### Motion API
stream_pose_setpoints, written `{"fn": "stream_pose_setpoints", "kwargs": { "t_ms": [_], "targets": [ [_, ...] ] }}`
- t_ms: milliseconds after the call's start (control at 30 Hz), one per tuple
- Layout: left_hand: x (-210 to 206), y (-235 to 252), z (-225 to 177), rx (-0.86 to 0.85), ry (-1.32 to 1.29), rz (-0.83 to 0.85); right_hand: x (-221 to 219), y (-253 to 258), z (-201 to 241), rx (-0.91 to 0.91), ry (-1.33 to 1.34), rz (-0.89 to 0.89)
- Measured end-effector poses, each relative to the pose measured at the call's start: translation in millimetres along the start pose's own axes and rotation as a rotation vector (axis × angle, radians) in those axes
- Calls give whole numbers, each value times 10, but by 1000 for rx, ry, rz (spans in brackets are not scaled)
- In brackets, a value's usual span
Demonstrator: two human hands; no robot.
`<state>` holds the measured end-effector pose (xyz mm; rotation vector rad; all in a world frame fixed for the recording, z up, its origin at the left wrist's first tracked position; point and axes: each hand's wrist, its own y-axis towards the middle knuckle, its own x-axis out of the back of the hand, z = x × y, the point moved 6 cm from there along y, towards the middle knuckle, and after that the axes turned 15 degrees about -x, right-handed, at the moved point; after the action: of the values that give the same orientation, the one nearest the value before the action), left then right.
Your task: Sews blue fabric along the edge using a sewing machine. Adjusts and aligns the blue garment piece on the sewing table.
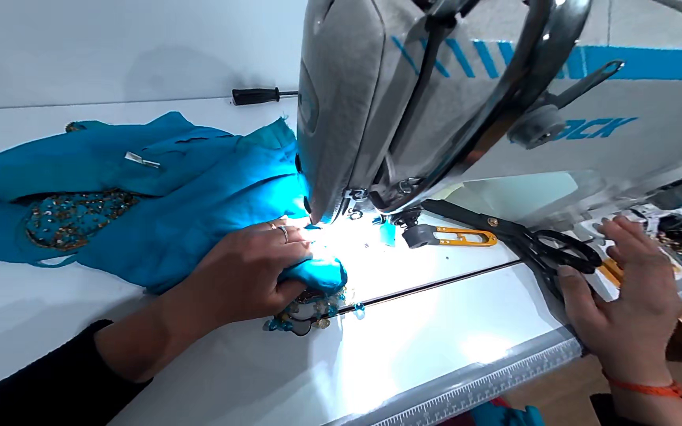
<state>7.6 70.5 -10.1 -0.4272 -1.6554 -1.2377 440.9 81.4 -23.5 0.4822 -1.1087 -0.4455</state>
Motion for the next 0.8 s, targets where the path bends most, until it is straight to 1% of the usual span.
{"fn": "stream_pose_setpoints", "kwargs": {
  "t_ms": [167,233,333,400,500,633,800],
  "targets": [
    [-4,1,9,0,-2,8,9,0,49,5,-24,-7],
    [-5,3,14,4,-9,2,43,-19,82,25,-25,-60],
    [3,-6,10,0,-14,-17,103,-135,187,124,-22,-196],
    [22,-25,3,24,-26,-19,99,-231,330,192,4,-219],
    [61,-110,-62,85,-29,-43,44,-341,612,258,83,-172],
    [105,-271,-246,213,-81,-20,-64,-427,974,321,214,-56],
    [114,-368,-625,241,-121,-11,-168,-591,1374,391,321,73]
  ]
}}
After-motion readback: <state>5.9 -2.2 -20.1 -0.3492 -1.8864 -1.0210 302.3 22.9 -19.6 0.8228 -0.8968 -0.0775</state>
